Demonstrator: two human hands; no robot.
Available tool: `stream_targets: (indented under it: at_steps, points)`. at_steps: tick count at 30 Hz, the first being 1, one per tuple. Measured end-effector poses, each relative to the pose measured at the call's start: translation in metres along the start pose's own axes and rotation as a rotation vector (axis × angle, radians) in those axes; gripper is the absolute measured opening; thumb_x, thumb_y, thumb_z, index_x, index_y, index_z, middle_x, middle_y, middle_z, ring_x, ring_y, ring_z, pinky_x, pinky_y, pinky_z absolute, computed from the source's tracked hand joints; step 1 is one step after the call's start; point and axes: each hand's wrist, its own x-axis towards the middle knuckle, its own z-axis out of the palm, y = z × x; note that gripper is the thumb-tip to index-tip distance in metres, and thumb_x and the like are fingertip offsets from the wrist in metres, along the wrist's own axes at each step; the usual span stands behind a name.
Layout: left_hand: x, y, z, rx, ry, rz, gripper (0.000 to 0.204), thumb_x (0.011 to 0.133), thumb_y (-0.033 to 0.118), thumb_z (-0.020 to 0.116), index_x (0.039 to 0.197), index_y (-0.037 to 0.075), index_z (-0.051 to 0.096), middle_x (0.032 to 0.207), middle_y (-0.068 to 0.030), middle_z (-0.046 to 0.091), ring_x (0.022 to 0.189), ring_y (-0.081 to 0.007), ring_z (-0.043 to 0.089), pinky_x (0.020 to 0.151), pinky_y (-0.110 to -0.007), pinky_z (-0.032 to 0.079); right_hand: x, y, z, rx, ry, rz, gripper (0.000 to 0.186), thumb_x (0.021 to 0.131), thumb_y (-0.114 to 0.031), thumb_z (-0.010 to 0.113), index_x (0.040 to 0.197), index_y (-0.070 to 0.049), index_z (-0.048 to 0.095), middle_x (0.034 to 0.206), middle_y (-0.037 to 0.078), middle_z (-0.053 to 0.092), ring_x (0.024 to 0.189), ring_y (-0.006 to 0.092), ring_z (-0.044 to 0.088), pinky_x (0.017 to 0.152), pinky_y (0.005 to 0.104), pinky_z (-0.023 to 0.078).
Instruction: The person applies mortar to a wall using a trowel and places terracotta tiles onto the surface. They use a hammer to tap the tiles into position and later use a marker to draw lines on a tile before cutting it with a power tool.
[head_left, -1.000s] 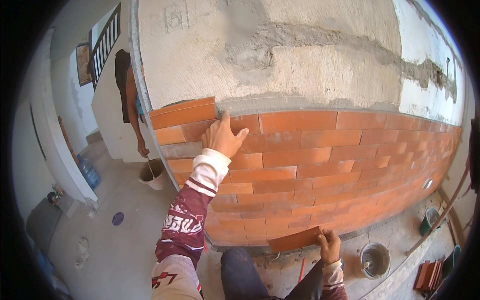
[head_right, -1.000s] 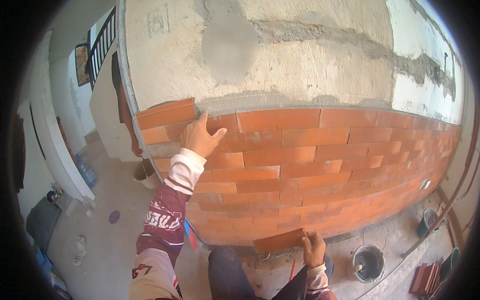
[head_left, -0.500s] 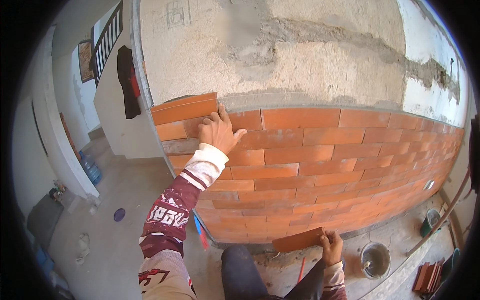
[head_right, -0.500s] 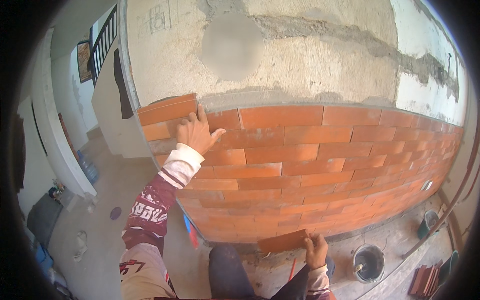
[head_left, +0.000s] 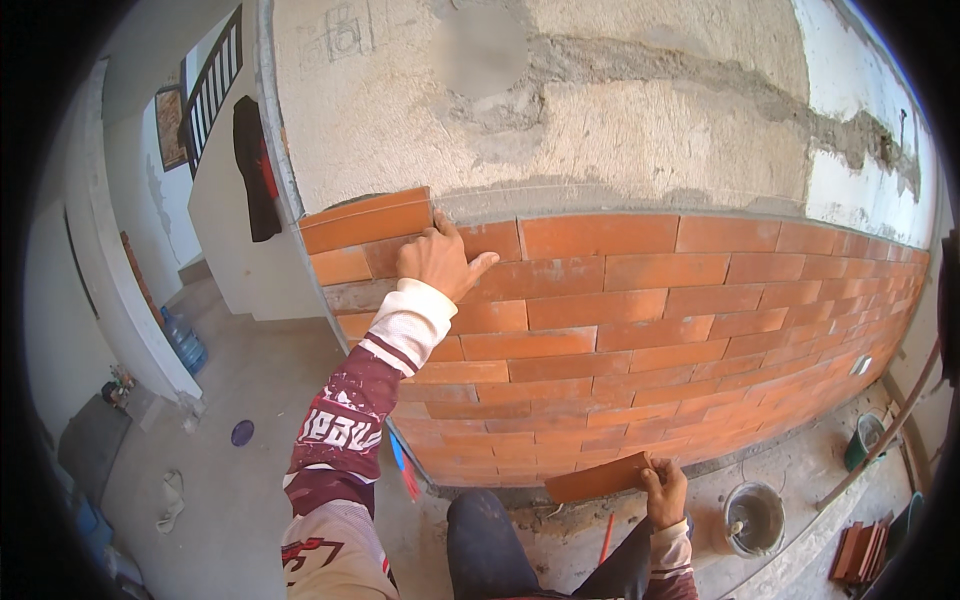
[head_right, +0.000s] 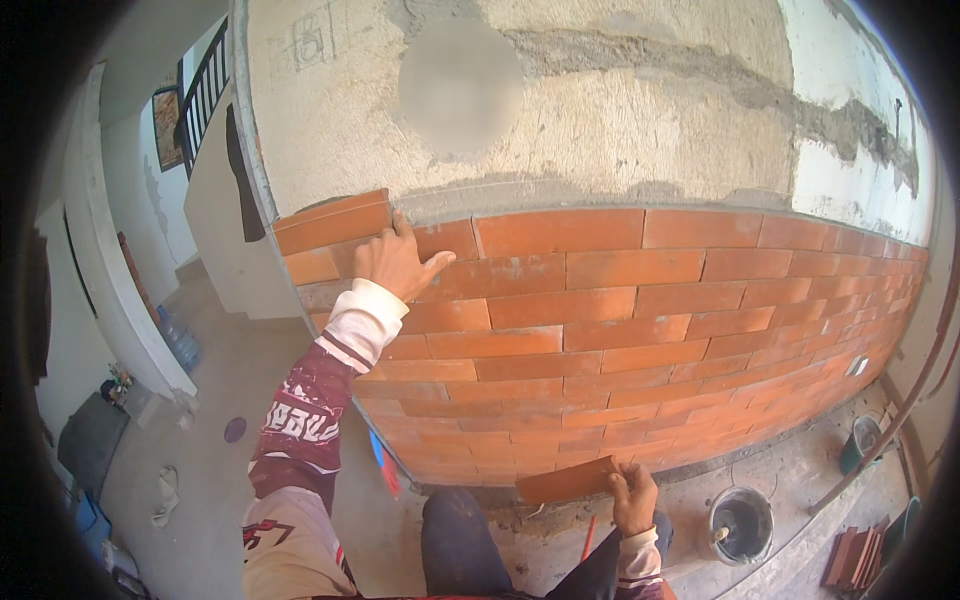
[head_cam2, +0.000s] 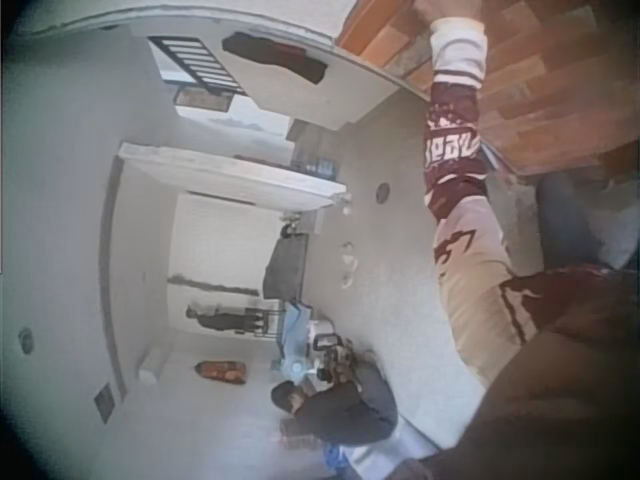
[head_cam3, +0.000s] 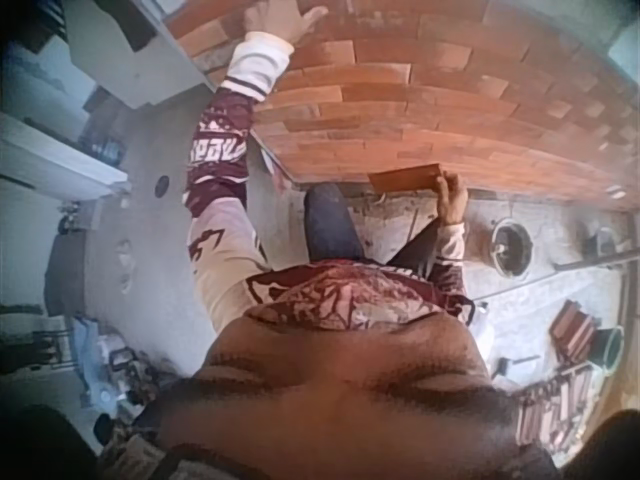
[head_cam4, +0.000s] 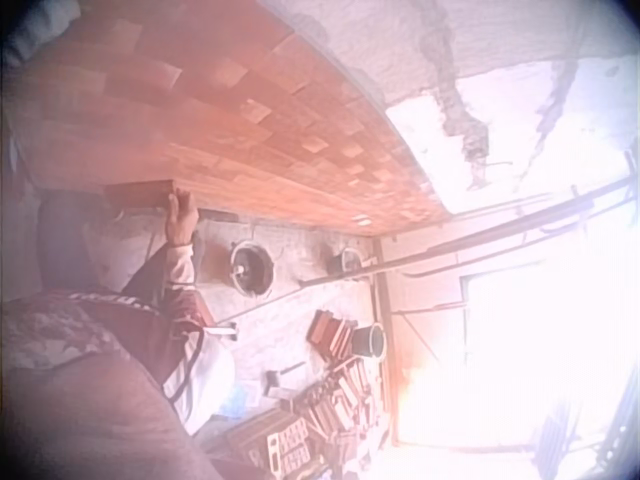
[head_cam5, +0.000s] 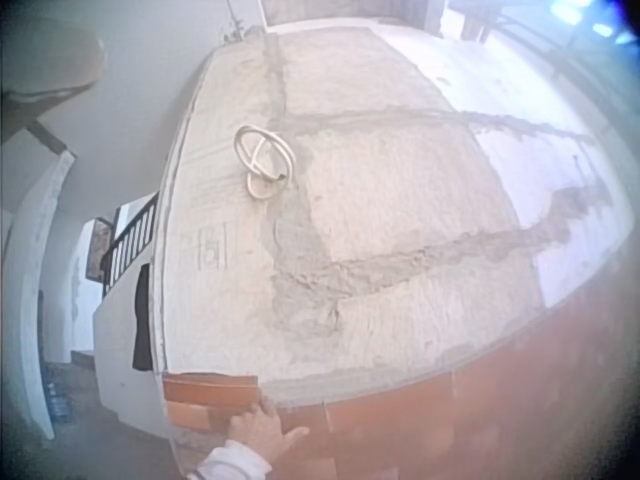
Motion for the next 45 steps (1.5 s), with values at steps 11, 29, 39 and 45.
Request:
stream_targets:
  at_steps: [11, 29, 39, 45]
  points:
    - [0.003, 0.007, -0.014, -0.331, -0.114, -0.144, 0.100, 0.078, 0.072, 0.060, 0.128, -0.015, 0.050, 0.090, -0.0290, 0.068, 0.090, -0.0400, 0.068, 0.077, -0.048, 0.054, -0.006, -0.009, -0.003, 0.027, -0.009, 0.031, 0.017, 0.088, -0.002, 0.061, 0.104, 0.004, 0.058, 0.096, 0.008, 0.066, 0.086, 0.0129, 0.063, 0.078, 0.0264, 0.051]
    - [-0.004, 0.057, -0.026, -0.495, -0.048, -0.038, 0.079, 0.082, 0.060, 0.064, 0.123, -0.008, 0.057, 0.101, -0.0285, 0.068, 0.098, -0.0406, 0.067, 0.085, -0.048, 0.052, -0.009, 0.006, -0.014, 0.040, 0.048, 0.055, 0.022, 0.086, -0.006, 0.065, 0.103, 0.008, 0.059, 0.094, 0.014, 0.068, 0.087, 0.0190, 0.066, 0.074, 0.0308, 0.054]
    - [0.004, 0.089, -0.024, -0.601, -0.082, 0.017, 0.073, 0.083, 0.053, 0.067, 0.126, -0.005, 0.056, 0.094, -0.0252, 0.069, 0.088, -0.0390, 0.069, 0.077, -0.050, 0.053, -0.014, 0.004, -0.016, -0.017, 0.046, 0.061, 0.020, 0.087, -0.006, 0.064, 0.100, 0.008, 0.057, 0.093, 0.015, 0.067, 0.086, 0.0195, 0.067, 0.074, 0.0310, 0.055]
    - [0.000, 0.075, -0.012, -0.449, 0.066, -0.020, 0.064, 0.083, 0.049, 0.069, 0.117, -0.004, 0.058, 0.085, -0.0217, 0.069, 0.079, -0.0367, 0.070, 0.066, -0.048, 0.054, -0.013, 0.008, -0.013, 0.042, 0.028, 0.077, 0.019, 0.088, -0.005, 0.063, 0.101, 0.008, 0.057, 0.096, 0.015, 0.067, 0.088, 0.0199, 0.066, 0.073, 0.0309, 0.055]
